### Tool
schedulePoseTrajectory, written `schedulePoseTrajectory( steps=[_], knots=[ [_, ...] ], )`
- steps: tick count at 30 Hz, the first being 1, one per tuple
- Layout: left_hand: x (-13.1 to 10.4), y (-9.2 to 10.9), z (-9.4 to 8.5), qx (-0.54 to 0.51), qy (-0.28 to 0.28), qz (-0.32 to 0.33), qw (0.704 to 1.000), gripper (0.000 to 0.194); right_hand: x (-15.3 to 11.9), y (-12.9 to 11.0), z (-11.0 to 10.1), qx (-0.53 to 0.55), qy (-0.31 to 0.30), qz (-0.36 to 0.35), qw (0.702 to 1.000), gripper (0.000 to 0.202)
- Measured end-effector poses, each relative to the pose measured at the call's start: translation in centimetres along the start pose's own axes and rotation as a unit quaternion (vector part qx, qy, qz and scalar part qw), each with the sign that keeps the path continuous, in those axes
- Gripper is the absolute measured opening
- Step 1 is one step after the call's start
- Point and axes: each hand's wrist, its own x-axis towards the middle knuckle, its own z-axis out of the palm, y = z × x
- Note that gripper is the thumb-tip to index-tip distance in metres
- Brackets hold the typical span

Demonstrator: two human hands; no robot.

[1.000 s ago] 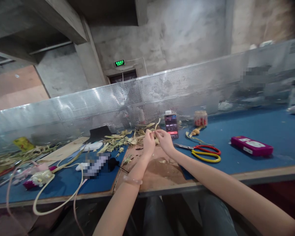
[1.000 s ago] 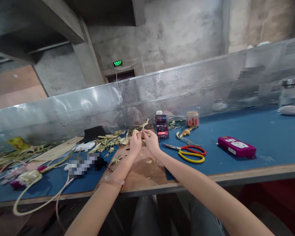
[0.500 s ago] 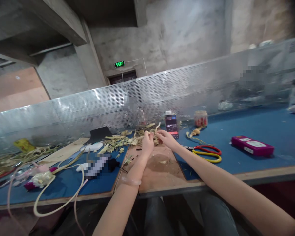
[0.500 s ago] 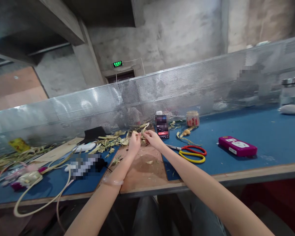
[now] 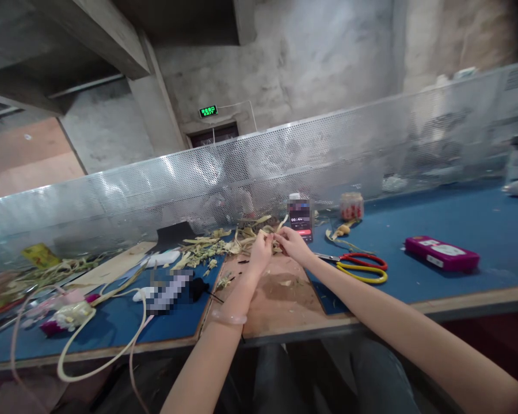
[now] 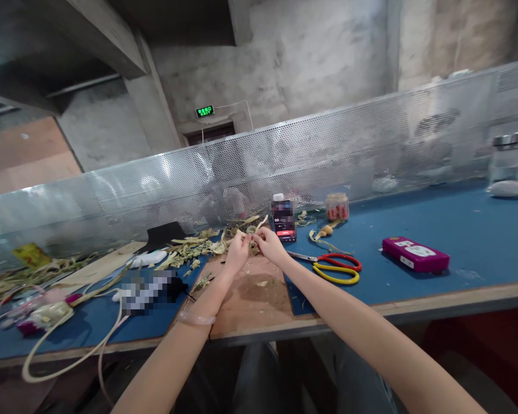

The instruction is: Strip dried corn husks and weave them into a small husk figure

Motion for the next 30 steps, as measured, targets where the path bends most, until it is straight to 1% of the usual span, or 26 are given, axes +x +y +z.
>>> schedulePoseTrajectory(
  steps=[3, 6, 9, 12, 15, 21, 25, 30],
  knots=[
    [-0.14, 0.27, -0.06, -0.004, -0.009, 0.009, 1.0, 0.023, 0.1, 0.13, 0.05, -0.07, 0.04, -0.043, 0.996, 0.023],
    [-0.17, 0.51, -0.01, -0.007, -0.018, -0.001, 1.0, 0.024, 0.21, 0.22, 0.1, -0.11, 0.055, -0.065, 0.99, 0.022],
    [-0.04, 0.47, 0.21, -0.028, -0.008, -0.025, 0.999, 0.023, 0.25, 0.15, 0.2, -0.119, 0.065, -0.075, 0.988, 0.021],
    [0.12, 0.19, 0.49, -0.066, 0.011, -0.064, 0.996, 0.025, 0.26, 0.09, 0.3, -0.122, 0.079, -0.081, 0.986, 0.021],
    [0.19, -0.05, 0.66, -0.095, 0.003, -0.088, 0.992, 0.029, 0.26, 0.19, 0.32, -0.124, 0.09, -0.087, 0.984, 0.019],
    [0.17, 0.13, 0.59, -0.097, -0.023, -0.047, 0.994, 0.028, 0.25, 0.43, 0.25, -0.13, 0.098, -0.09, 0.983, 0.018],
    [0.14, 0.47, 0.41, -0.113, -0.051, -0.063, 0.99, 0.026, 0.24, 0.47, 0.27, -0.145, 0.097, -0.096, 0.98, 0.017],
    [0.16, 0.51, 0.33, -0.123, -0.059, -0.059, 0.989, 0.026, 0.27, 0.45, 0.27, -0.135, 0.096, -0.1, 0.981, 0.015]
  ],
)
